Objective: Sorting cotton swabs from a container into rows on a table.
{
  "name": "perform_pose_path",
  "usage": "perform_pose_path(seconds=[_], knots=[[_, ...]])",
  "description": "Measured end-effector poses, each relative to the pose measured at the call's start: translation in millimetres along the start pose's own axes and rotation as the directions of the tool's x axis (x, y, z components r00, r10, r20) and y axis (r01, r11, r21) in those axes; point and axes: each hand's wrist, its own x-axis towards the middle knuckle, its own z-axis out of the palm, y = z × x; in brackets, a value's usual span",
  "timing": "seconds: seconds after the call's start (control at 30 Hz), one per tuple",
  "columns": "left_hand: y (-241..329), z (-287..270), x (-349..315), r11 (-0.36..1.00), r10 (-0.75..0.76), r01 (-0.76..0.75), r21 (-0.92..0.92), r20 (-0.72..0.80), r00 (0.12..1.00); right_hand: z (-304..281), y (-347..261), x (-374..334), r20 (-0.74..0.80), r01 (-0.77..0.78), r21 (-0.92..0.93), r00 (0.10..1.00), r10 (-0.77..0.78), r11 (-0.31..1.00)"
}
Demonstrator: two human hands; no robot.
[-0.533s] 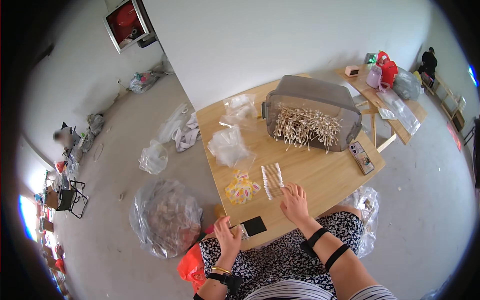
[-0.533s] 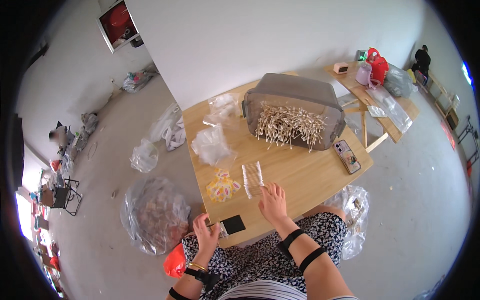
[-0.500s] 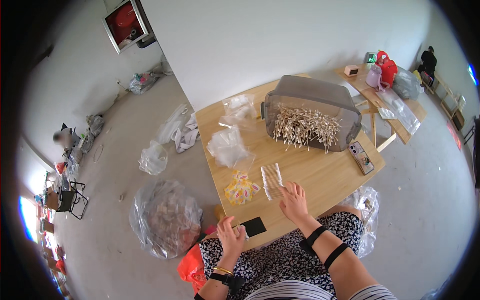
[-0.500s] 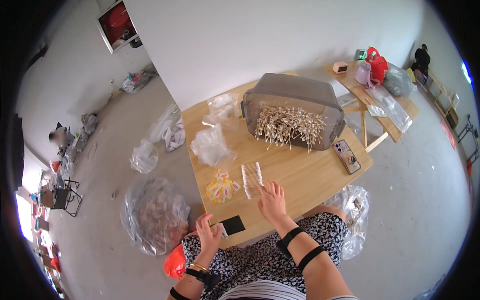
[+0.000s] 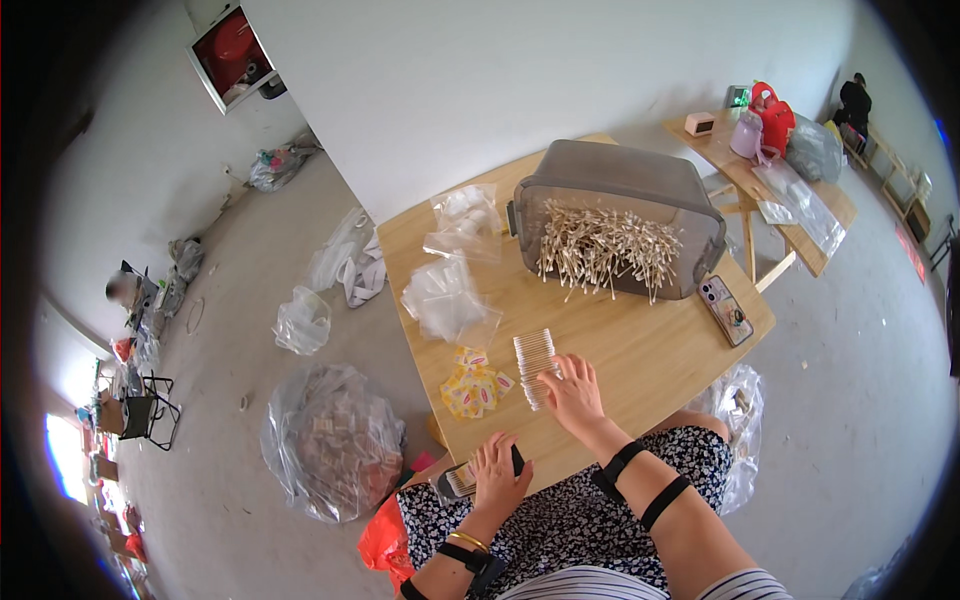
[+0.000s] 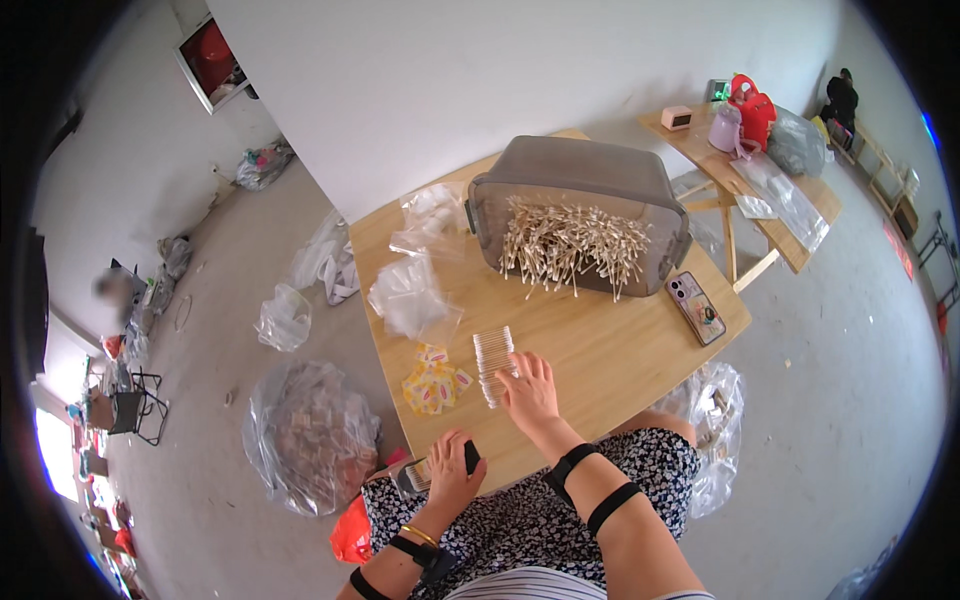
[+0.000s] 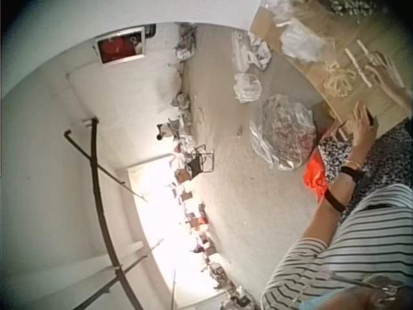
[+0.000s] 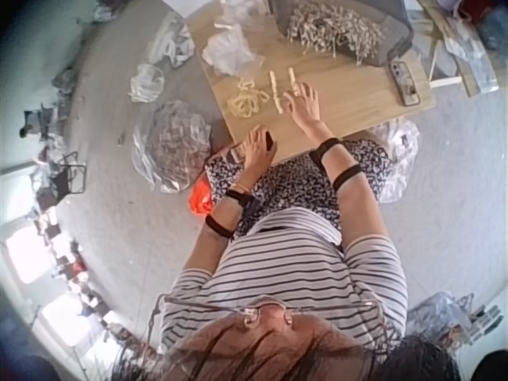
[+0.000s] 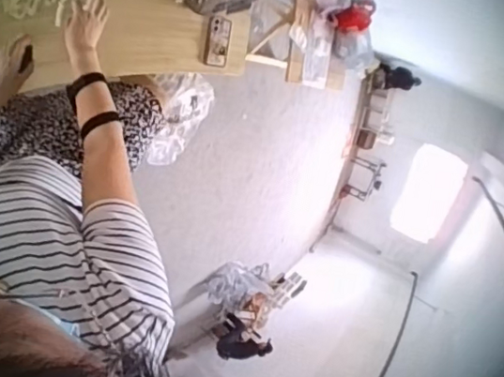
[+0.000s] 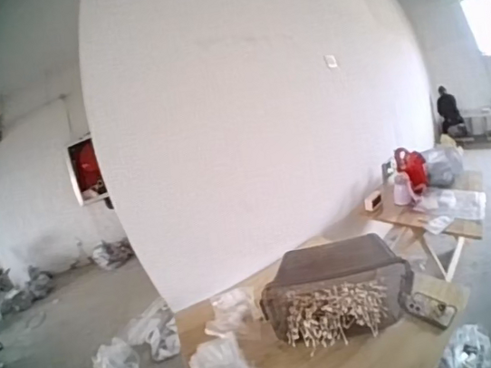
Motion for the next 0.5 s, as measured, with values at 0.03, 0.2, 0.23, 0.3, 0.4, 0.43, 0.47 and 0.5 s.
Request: perform_pose_path(seconds=[0.03,0.2,0.23,0.3,0.4,0.43,0.47,0.5], knots=[[3,2,6,0.999,0.051,-0.051,0.019,-0.005,0.999,-2,-1,-1,0.001,-0.003,0.001,1.0,0.003,1.0],[6,20,43,0.976,0.19,-0.189,0.112,0.003,0.982,-6,-4,-10,0.005,0.001,0.028,1.0,-0.001,1.0],[6,25,49,0.966,0.2,-0.201,0.162,0.022,0.98,-6,-4,-11,0.004,-0.002,0.026,1.0,0.002,1.0],[8,31,59,0.953,0.214,-0.219,0.209,0.046,0.976,-7,-4,-15,0.017,-0.003,0.044,1.0,0.003,0.999],[10,38,67,0.94,0.231,-0.248,0.234,0.1,0.968,-11,-4,-25,0.038,-0.031,0.046,0.999,0.03,0.998],[8,41,67,0.933,0.2,-0.229,0.276,0.129,0.971,-12,-5,-27,0.036,-0.033,0.047,0.999,0.032,0.998],[6,43,67,0.924,0.168,-0.21,0.319,0.156,0.973,-13,-6,-28,0.055,-0.032,0.058,0.998,0.029,0.998],[6,46,67,0.923,0.171,-0.216,0.319,0.162,0.972,-15,-5,-30,0.073,-0.036,0.067,0.997,0.031,0.997]])
